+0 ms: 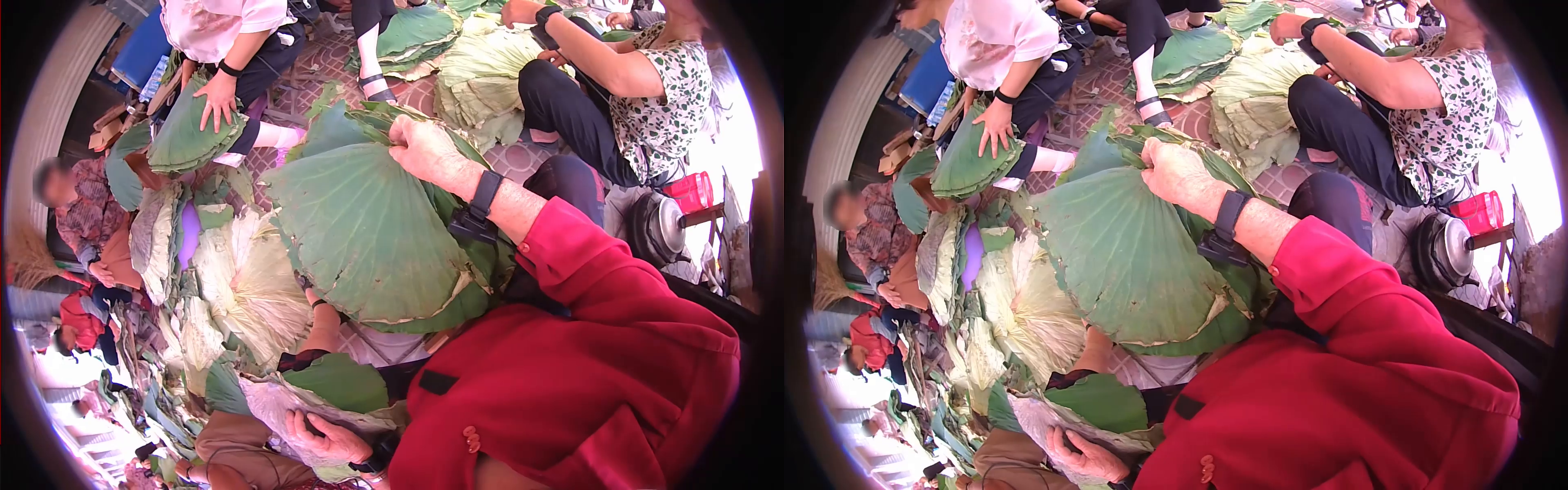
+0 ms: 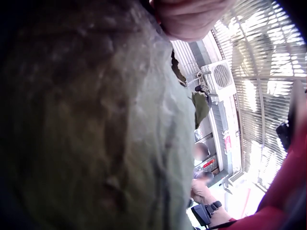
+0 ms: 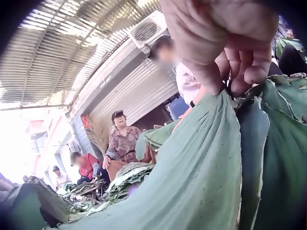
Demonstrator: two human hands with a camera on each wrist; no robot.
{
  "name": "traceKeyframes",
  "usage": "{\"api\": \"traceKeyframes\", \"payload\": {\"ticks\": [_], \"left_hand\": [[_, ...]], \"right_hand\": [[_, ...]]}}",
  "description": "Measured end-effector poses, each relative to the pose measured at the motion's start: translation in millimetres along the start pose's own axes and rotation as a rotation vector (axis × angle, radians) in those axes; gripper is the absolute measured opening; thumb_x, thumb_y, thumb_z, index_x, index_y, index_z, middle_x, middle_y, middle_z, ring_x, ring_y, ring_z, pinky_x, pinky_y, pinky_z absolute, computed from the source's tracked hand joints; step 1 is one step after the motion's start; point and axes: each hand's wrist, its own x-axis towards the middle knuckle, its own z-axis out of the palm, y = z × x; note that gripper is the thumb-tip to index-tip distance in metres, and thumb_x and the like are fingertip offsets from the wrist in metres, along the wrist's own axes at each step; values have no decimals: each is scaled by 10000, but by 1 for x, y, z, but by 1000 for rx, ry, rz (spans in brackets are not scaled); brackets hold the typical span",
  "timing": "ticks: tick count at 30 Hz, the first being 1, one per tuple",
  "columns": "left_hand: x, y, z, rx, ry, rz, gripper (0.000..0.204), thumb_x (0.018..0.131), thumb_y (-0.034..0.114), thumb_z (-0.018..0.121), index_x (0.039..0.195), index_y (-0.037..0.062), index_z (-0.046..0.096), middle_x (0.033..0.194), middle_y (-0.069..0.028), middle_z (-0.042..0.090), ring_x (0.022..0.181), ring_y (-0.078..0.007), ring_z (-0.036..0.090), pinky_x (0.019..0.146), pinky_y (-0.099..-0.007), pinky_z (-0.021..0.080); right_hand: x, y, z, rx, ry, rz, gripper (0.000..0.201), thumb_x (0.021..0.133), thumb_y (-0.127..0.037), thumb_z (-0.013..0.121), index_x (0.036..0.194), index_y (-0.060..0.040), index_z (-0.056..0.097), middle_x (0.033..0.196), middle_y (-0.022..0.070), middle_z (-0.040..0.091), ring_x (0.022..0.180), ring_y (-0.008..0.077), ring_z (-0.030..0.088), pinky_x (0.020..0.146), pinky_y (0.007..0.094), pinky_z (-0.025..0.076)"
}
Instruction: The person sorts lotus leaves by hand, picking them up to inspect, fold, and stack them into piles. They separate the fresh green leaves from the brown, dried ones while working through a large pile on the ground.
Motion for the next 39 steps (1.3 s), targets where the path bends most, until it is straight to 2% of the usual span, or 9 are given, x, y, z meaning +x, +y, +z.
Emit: {"api": "traceKeyframes", "payload": {"ticks": [8,11,14,18,25,28,35,38,39], "left_hand": [[1,0,0,2,-11,-13,207,956,39,500,1126,-67,550,1234,-227,550,1139,-380,523,999,-451,388],[2,3,0,-12,-14,-26,209,952,35,506,1130,-66,548,1234,-228,550,1137,-379,524,1000,-453,388],[1,-2,0,-24,-4,5,212,952,33,509,1136,-66,544,1236,-230,548,1136,-379,524,1000,-455,387],[2,-2,1,-23,-6,8,216,953,32,508,1142,-66,542,1238,-232,547,1133,-380,525,1000,-456,385],[2,1,0,-15,-18,-6,218,952,35,505,1140,-69,540,1239,-237,544,1131,-384,523,997,-456,384],[1,1,1,-38,3,-22,210,941,27,517,1132,-53,557,1219,-200,560,1132,-354,523,1002,-441,384],[6,9,1,30,-13,-33,226,895,-29,545,1119,-34,579,1192,-186,568,1103,-346,531,983,-433,397],[8,8,2,-10,-48,-55,236,904,-19,548,1139,-8,574,1220,-184,558,1121,-332,531,995,-426,389],[9,8,3,-47,-46,-42,243,903,-13,558,1144,-4,577,1223,-186,562,1126,-331,532,996,-419,390]], "right_hand": [[7,-3,3,-3,-170,-50,235,816,-199,703,1003,-92,611,867,83,651,829,264,648,733,383,508],[-4,-17,-5,29,66,-573,162,844,-180,652,977,-101,602,857,85,601,860,279,629,747,420,499],[-16,-33,-15,-105,207,-657,127,843,-120,643,965,-131,611,856,72,581,822,265,632,722,371,515],[6,11,8,-144,33,-188,143,836,-155,635,964,-100,605,891,100,629,859,300,637,758,410,507],[4,9,12,-236,50,-209,155,812,-153,627,920,-49,588,890,166,628,836,368,642,742,468,514],[5,9,16,-323,23,-194,183,810,-163,641,938,-50,575,913,153,629,865,353,637,757,463,518],[-1,2,20,-583,289,-337,294,729,-179,726,952,-82,562,1002,115,584,1010,303,570,841,439,482],[-2,-5,22,-348,286,-479,362,818,-229,701,1109,-49,584,1010,132,611,992,312,597,837,417,503],[-9,-18,28,-136,101,-390,356,837,-246,695,1106,-37,589,990,135,635,956,294,623,822,400,514]]}}
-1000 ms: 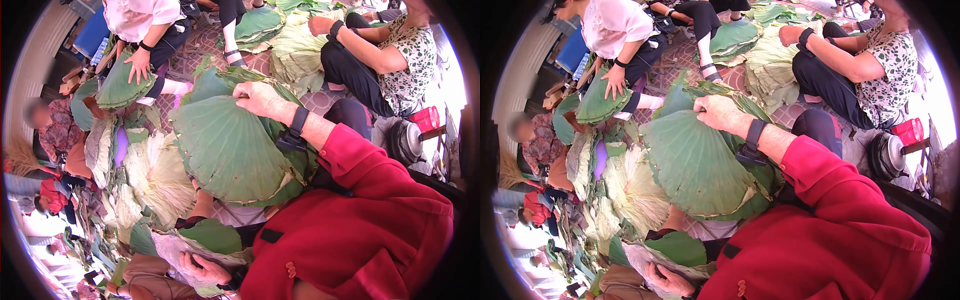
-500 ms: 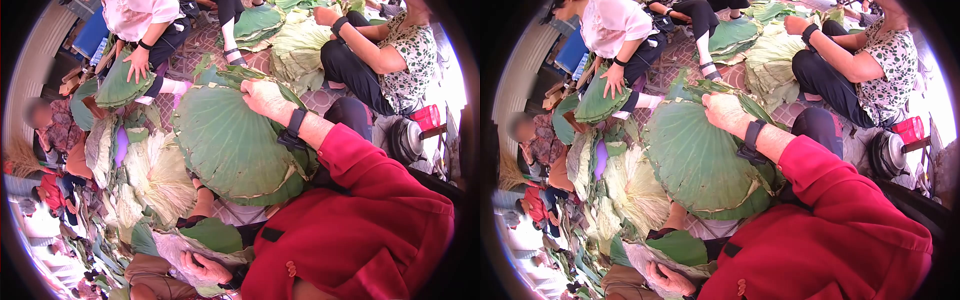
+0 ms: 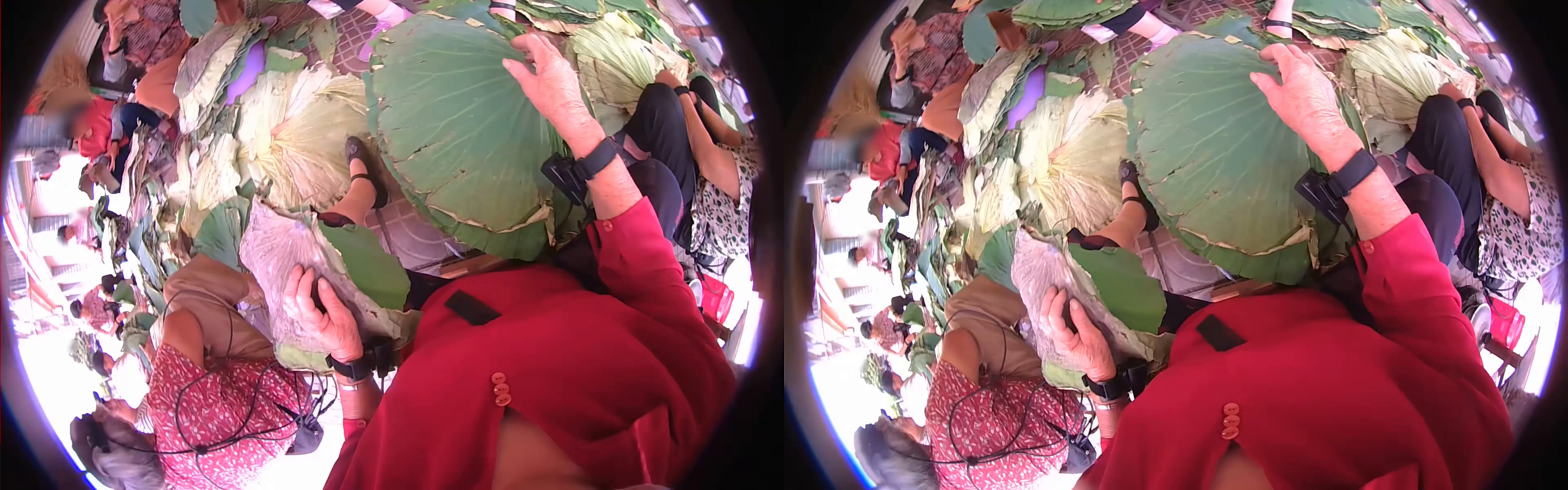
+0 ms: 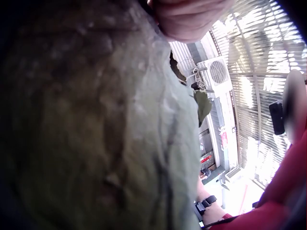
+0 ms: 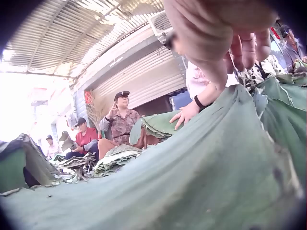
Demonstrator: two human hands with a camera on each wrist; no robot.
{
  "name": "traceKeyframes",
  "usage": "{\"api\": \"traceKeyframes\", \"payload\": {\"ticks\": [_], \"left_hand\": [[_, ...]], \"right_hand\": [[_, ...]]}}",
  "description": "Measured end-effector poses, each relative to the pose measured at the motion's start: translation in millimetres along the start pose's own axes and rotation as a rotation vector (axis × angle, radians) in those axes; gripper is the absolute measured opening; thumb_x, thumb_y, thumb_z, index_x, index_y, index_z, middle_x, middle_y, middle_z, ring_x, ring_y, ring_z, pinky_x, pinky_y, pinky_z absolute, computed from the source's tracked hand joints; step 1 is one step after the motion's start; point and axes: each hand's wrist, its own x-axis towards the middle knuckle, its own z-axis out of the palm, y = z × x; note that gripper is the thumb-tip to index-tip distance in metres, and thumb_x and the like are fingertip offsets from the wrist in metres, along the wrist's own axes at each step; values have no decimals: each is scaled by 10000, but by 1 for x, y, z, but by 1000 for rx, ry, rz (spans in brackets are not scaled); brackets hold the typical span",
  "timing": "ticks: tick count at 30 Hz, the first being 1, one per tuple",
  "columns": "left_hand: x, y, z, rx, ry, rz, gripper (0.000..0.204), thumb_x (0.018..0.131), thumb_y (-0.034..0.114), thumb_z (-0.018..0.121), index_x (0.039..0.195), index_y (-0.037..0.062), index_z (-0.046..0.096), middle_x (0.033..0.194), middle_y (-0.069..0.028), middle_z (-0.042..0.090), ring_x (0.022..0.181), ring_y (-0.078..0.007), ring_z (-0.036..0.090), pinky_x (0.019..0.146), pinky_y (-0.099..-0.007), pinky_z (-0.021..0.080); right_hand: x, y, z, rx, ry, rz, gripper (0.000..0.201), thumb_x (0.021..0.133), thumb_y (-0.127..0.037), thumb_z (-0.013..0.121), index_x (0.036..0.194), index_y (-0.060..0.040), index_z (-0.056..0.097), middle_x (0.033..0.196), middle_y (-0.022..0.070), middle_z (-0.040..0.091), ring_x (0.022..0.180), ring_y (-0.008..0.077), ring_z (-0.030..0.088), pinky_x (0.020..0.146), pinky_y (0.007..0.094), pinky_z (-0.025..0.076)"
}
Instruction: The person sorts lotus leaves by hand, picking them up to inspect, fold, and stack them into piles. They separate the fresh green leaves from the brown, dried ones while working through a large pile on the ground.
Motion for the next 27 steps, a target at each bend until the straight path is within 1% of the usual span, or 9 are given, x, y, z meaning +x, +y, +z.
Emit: {"api": "traceKeyframes", "payload": {"ticks": [5,7,9,12,16,19,20,23,27], "left_hand": [[5,8,-5,-64,-36,-2,256,905,-5,563,1159,16,587,1245,-150,570,1151,-294,530,1026,-398,379],[6,12,-8,-97,-39,-13,257,909,1,562,1164,16,586,1253,-148,569,1164,-287,527,1041,-394,367],[7,14,-11,-113,-43,-23,265,911,13,566,1175,17,583,1261,-151,566,1175,-289,523,1046,-398,364],[10,18,-12,-100,-64,-7,289,910,44,583,1197,15,572,1289,-159,549,1205,-296,505,1055,-405,358],[14,23,-10,-85,-127,9,348,892,87,622,1225,19,549,1317,-168,520,1233,-321,474,1064,-430,342],[18,32,-5,61,-184,93,358,882,87,630,1225,27,547,1294,-169,529,1212,-336,480,1048,-444,351],[19,33,-3,33,-172,93,364,849,105,674,1189,21,575,1289,-166,539,1181,-362,483,1014,-461,366],[21,36,-3,12,-213,135,357,873,77,639,1217,38,553,1283,-158,537,1195,-336,487,1036,-437,364],[17,35,-1,-123,-202,95,308,892,72,617,1195,38,574,1271,-146,557,1178,-307,510,1034,-411,374]], "right_hand": [[-58,-91,18,778,-732,130,386,875,-313,693,1049,22,608,932,129,681,869,207,652,802,346,526],[-81,-115,36,874,-876,83,397,872,-319,697,1045,27,607,942,141,682,872,218,653,800,346,522],[-93,-132,53,900,-974,66,342,906,-289,674,1080,-4,598,944,71,659,889,141,618,820,305,501],[-101,-157,66,1030,-988,136,349,896,-297,687,1063,-3,601,942,76,661,896,141,617,821,304,493],[-96,-179,66,965,-966,72,360,885,-336,696,989,-7,592,826,27,588,764,122,546,683,311,461],[-98,-189,70,1034,-1042,272,366,871,-342,706,948,-3,589,786,7,548,736,130,513,648,327,437],[-102,-189,74,1081,-1045,389,366,861,-308,711,1017,7,611,864,8,596,803,124,537,720,310,456],[-113,-181,96,1059,-941,400,398,862,-259,702,1141,10,610,981,25,642,895,115,557,808,289,461],[-118,-181,94,1223,-894,414,457,822,-258,727,1149,39,610,1044,84,651,911,133,569,821,297,464]]}}
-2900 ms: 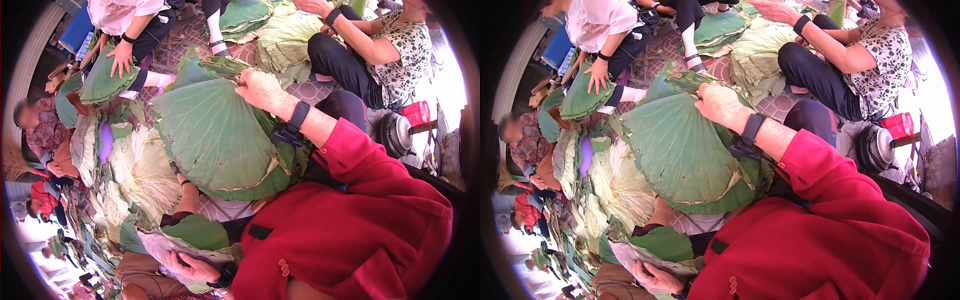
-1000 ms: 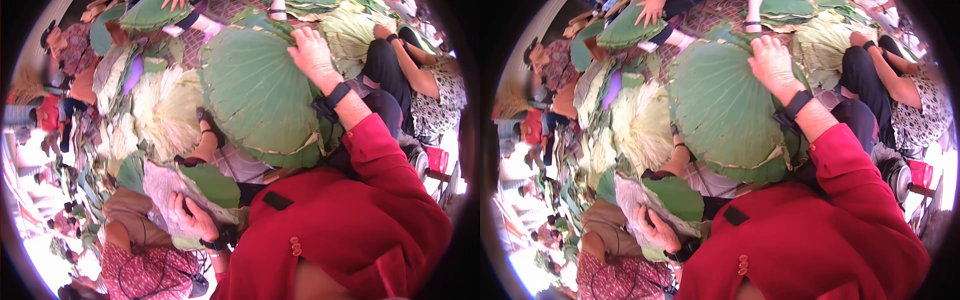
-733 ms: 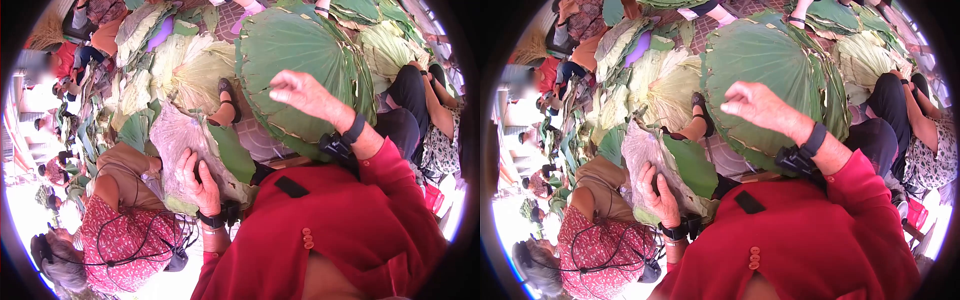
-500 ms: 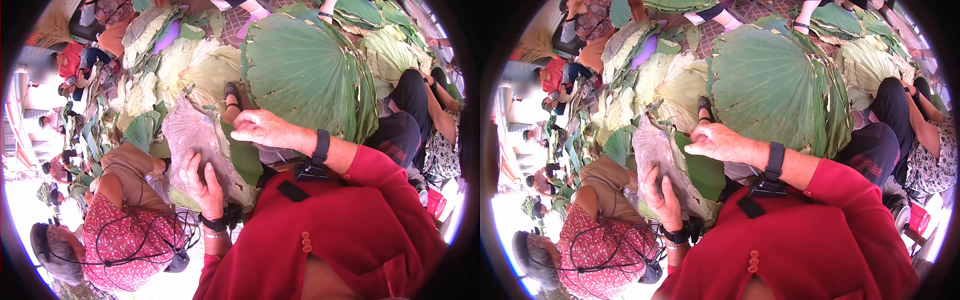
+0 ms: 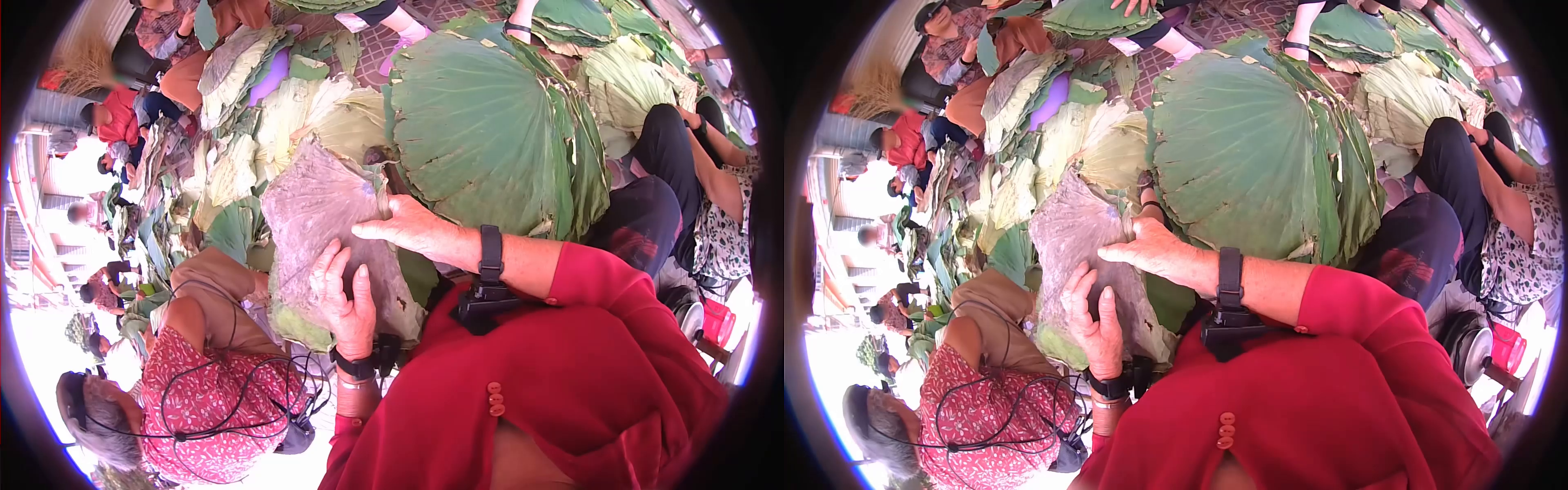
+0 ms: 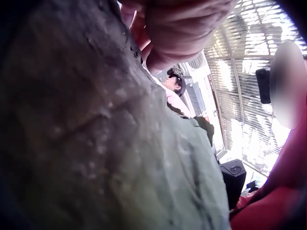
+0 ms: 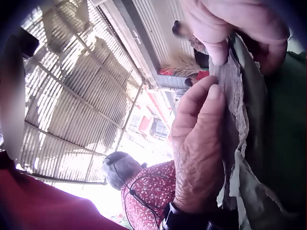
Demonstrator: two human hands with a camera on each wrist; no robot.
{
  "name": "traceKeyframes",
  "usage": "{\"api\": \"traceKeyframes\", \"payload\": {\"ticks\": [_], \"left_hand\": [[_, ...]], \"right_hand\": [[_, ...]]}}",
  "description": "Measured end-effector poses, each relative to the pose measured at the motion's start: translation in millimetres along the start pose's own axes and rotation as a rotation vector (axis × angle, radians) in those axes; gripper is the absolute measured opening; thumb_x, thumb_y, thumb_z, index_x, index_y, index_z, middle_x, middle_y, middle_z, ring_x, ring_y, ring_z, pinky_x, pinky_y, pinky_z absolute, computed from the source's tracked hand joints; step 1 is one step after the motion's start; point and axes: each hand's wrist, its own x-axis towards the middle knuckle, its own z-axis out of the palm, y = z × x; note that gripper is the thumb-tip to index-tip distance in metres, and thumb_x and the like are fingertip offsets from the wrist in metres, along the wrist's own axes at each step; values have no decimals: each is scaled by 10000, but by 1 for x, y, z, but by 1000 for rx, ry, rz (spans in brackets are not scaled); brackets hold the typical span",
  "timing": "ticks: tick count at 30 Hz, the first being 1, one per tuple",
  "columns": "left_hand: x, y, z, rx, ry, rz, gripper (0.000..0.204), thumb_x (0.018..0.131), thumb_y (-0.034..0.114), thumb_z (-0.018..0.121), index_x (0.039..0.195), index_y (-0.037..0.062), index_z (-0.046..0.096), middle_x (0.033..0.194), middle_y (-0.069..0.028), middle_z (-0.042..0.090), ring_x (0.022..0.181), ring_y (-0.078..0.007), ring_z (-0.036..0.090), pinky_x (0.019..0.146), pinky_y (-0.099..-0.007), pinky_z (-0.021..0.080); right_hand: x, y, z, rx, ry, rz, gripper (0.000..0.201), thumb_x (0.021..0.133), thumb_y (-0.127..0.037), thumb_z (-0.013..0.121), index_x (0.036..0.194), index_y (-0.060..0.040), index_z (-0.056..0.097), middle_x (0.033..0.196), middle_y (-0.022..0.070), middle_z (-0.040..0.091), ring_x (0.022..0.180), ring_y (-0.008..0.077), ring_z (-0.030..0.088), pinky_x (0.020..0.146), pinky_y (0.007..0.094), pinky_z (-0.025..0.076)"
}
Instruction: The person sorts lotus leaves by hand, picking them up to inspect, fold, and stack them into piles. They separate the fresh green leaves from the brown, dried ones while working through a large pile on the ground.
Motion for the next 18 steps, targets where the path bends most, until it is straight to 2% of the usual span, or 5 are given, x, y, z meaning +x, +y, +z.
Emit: {"api": "traceKeyframes", "payload": {"ticks": [2,6,10,15,18], "left_hand": [[-1,1,0,-63,30,-25,278,900,68,608,1175,31,590,1255,-140,574,1167,-287,524,1035,-397,376],[-5,-3,-10,-116,175,-56,224,911,49,595,1134,27,605,1185,-146,613,1106,-277,568,1014,-385,396],[-25,-43,-34,-252,407,-306,196,946,70,565,1126,8,609,1176,-97,617,1089,-194,558,1001,-343,402],[-62,-117,-32,-339,389,-624,186,949,102,584,1091,-7,632,993,-31,644,906,-112,553,868,-255,439],[-101,-175,-21,-1370,241,-1030,379,974,222,531,1292,16,522,1234,-112,617,1083,-257,593,1006,-360,419]], "right_hand": [[-7,-9,2,159,-5,-59,529,755,-320,771,1034,103,617,979,151,638,811,182,579,729,330,474],[-2,-5,-5,231,-9,-3,494,757,-280,770,1088,55,623,1015,111,645,906,171,581,825,323,449],[-14,-24,-18,457,-33,45,371,800,-154,740,1127,-8,644,1053,57,680,1017,163,604,942,360,451],[-17,-30,-34,469,-18,58,404,787,-181,749,1118,25,644,1089,104,669,1067,202,590,951,373,452],[-25,-36,-35,573,-42,92,457,807,-192,729,1186,25,597,1155,113,640,1096,221,577,982,391,439]]}}
